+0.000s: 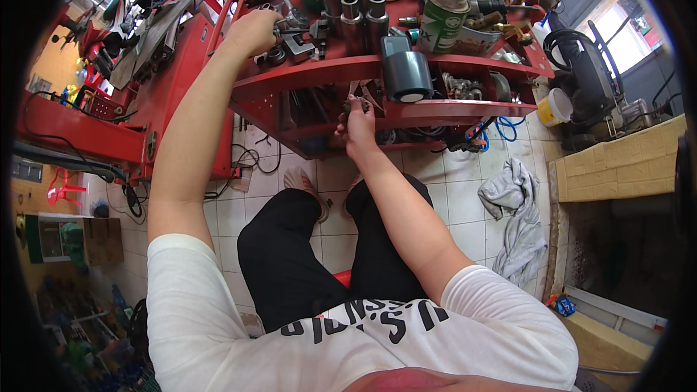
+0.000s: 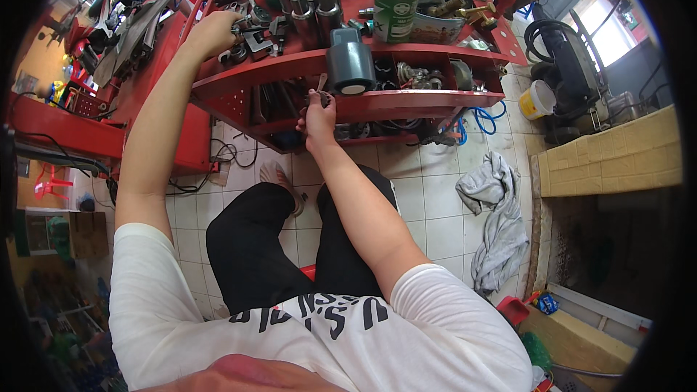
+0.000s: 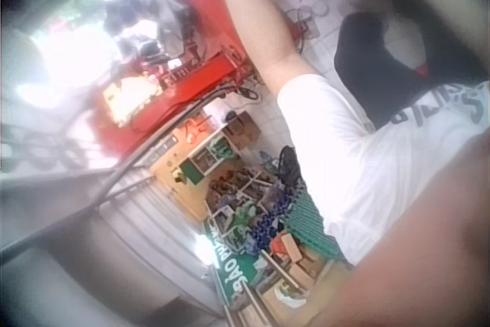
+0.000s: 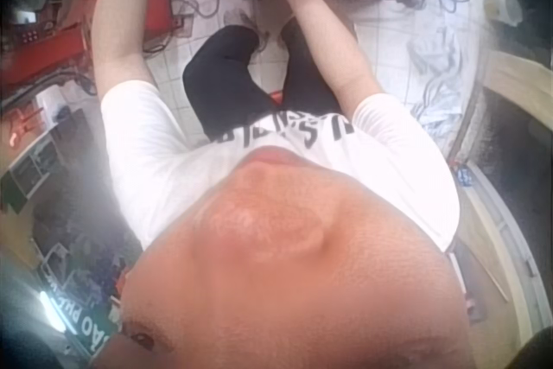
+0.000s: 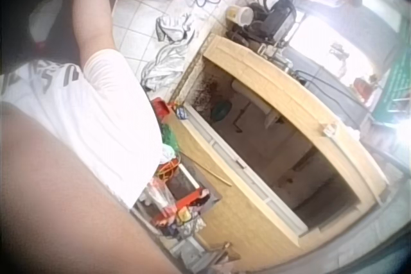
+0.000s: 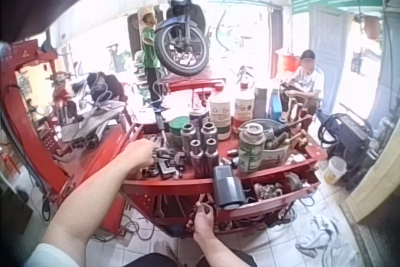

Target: The person sits in a workshop and uses a screwdriver to disassemble a small mechanical component, likely a motor or gear assembly. They remove a screw and separate the parts, then place the components on a red tool cart.

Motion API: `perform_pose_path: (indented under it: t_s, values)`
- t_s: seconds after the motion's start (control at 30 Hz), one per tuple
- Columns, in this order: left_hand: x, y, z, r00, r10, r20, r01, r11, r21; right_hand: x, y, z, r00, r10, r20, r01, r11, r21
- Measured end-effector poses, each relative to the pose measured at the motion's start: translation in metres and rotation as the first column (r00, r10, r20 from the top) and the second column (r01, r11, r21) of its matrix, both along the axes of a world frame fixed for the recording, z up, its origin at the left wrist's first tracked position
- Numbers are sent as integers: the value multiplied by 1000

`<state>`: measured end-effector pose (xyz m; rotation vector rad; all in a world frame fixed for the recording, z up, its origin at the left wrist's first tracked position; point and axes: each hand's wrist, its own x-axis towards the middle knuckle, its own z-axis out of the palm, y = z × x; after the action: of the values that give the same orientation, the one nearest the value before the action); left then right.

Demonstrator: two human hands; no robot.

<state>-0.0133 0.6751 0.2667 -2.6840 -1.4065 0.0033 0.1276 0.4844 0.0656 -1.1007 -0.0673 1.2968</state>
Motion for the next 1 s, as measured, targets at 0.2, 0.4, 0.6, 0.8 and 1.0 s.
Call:
perform_pose_path:
  t_s: [0.2, 0.4, 0.6, 0.8, 1.0]
  values:
    - [4, -10, 2, 1000, -5, -17, 6, 999, 53, 0, -1, 1, 1000, 15, 6, -15, 1000, -1]
    - [2, -9, -18, 983, -103, -151, 145, 945, 294, -3, -2, 4, 1000, 19, -17, -19, 1000, 8]
    - [1, 5, -21, 986, -155, -61, 166, 936, 311, -3, -1, -1, 1000, 23, -13, -22, 1000, 21]
    - [11, 16, -22, 997, -52, -55, 65, 959, 275, -2, 0, -1, 1000, 20, -16, -20, 1000, 21]
    - [9, 13, -15, 993, -94, 77, 82, 986, 144, 2, -1, -4, 999, 25, -31, -25, 1000, 18]
